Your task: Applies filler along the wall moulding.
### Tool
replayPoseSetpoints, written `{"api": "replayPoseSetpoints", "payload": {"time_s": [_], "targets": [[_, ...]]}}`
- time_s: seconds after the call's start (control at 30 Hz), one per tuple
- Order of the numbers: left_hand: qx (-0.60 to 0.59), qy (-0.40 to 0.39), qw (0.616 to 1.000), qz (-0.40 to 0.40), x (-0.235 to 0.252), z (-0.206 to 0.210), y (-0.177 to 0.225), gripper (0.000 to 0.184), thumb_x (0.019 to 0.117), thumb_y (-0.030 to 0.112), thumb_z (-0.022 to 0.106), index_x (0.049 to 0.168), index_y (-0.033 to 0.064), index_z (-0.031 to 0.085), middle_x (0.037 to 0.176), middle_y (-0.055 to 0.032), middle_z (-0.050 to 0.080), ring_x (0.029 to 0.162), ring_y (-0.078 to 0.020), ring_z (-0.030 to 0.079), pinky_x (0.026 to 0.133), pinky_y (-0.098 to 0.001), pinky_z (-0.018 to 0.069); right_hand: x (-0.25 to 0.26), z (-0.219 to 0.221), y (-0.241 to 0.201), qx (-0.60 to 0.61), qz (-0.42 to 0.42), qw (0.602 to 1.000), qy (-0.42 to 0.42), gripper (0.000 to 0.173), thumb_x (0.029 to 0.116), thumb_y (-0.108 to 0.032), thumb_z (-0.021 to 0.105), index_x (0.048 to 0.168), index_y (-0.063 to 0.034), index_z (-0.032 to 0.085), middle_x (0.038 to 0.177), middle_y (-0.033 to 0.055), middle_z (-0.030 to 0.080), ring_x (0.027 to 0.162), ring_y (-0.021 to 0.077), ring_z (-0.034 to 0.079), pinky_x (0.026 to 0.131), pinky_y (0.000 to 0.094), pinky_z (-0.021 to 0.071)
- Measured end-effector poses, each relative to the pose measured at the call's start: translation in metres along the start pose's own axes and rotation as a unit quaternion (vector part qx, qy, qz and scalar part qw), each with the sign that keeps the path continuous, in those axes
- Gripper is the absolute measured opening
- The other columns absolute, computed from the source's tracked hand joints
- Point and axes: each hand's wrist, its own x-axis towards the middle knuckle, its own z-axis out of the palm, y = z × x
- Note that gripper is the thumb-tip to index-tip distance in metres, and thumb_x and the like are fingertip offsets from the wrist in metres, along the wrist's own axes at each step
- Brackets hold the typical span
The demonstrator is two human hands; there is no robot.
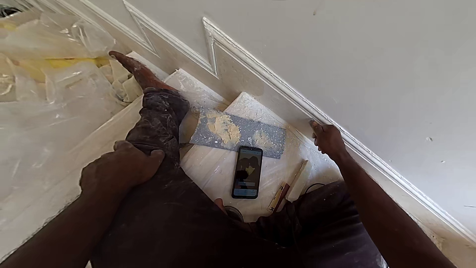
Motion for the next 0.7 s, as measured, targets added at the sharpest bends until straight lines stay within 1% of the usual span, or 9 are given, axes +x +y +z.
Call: {"api": "replayPoseSetpoints", "payload": {"time_s": [0.1, 0.17, 0.3, 0.37, 0.43, 0.5, 0.6, 0.7], "targets": [[0.009, -0.003, 1.0, -0.001, 0.001, -0.001, 0.004, 0.091, 0.0971, 0.07, 0.04, 0.14, -0.01, 0.038, 0.111, -0.039, 0.064, 0.108, -0.0559, 0.065, 0.082, -0.0711, 0.05, -0.001, 0.006, -0.009, 0.003, 0.008, 1.0, 0.009, 0.063, 0.1109, -0.052, 0.033, 0.087, -0.0053, 0.067, 0.061, 0.006, 0.063, 0.048, 0.0183, 0.059, 0.049, 0.0387, 0.052], [0.001, -0.005, 1.0, 0.001, 0.002, -0.002, 0.004, 0.089, 0.0971, 0.069, 0.042, 0.137, -0.0098, 0.04, 0.109, -0.0385, 0.064, 0.107, -0.0556, 0.065, 0.082, -0.0711, 0.0503, 0.004, 0.012, -0.023, 0.016, 0.004, 1.0, 0.005, 0.064, 0.1107, -0.053, 0.032, 0.088, -0.0046, 0.067, 0.063, 0.007, 0.063, 0.05, 0.0194, 0.06, 0.052, 0.04, 0.0531], [-0.004, -0.012, 1.0, -0.015, 0.0, -0.004, 0.003, 0.089, 0.0976, 0.069, 0.043, 0.139, -0.0088, 0.039, 0.109, -0.0382, 0.065, 0.108, -0.0553, 0.065, 0.082, -0.071, 0.0505, 0.018, 0.028, -0.062, 0.035, -0.012, 0.999, -0.013, 0.065, 0.1104, -0.054, 0.031, 0.087, -0.0048, 0.067, 0.065, 0.0074, 0.064, 0.053, 0.0199, 0.063, 0.053, 0.0403, 0.0539], [-0.004, -0.01, 1.0, -0.016, -0.002, -0.005, 0.003, 0.089, 0.0977, 0.07, 0.043, 0.139, -0.0082, 0.04, 0.11, -0.0376, 0.065, 0.108, -0.0548, 0.065, 0.083, -0.0706, 0.0505, 0.02, 0.032, -0.072, 0.026, -0.011, 0.999, -0.015, 0.066, 0.11, -0.056, 0.029, 0.087, -0.0059, 0.065, 0.067, 0.0078, 0.065, 0.055, 0.0207, 0.064, 0.053, 0.041, 0.0541], [-0.002, -0.011, 1.0, -0.01, -0.003, -0.005, 0.001, 0.087, 0.0985, 0.07, 0.042, 0.14, -0.0073, 0.041, 0.11, -0.0373, 0.065, 0.109, -0.0546, 0.065, 0.084, -0.0705, 0.0502, 0.018, 0.031, -0.067, 0.014, -0.014, 1.0, -0.011, 0.065, 0.1098, -0.056, 0.03, 0.088, -0.0064, 0.066, 0.068, 0.008, 0.065, 0.057, 0.0217, 0.065, 0.056, 0.0424, 0.0548], [-0.011, -0.009, 1.0, -0.006, -0.002, -0.004, -0.001, 0.088, 0.0984, 0.07, 0.042, 0.139, -0.0078, 0.041, 0.11, -0.0383, 0.065, 0.109, -0.056, 0.065, 0.083, -0.072, 0.0498, 0.013, 0.022, -0.05, -0.002, -0.018, 1.0, -0.004, 0.065, 0.1095, -0.056, 0.032, 0.092, -0.005, 0.067, 0.071, 0.0095, 0.067, 0.06, 0.0238, 0.066, 0.059, 0.0459, 0.0563], [-0.01, -0.017, 1.0, -0.009, -0.005, -0.006, 0.001, 0.089, 0.0977, 0.07, 0.041, 0.139, -0.0094, 0.039, 0.11, -0.0396, 0.063, 0.107, -0.057, 0.065, 0.08, -0.0724, 0.0498, 0.007, 0.013, -0.025, -0.034, -0.023, 0.999, 0.015, 0.066, 0.1093, -0.057, 0.033, 0.09, -0.0051, 0.068, 0.07, 0.0094, 0.067, 0.059, 0.025, 0.066, 0.059, 0.0487, 0.0557], [-0.01, -0.005, 1.0, 0.001, -0.007, -0.007, 0.003, 0.087, 0.0971, 0.068, 0.043, 0.137, -0.0098, 0.04, 0.109, -0.0391, 0.063, 0.104, -0.0565, 0.065, 0.077, -0.072, 0.0501, 0.01, 0.02, -0.032, -0.035, -0.026, 0.999, 0.021, 0.066, 0.1096, -0.056, 0.032, 0.089, -0.0052, 0.068, 0.07, 0.0095, 0.066, 0.06, 0.0254, 0.066, 0.06, 0.0491, 0.0566]]}}
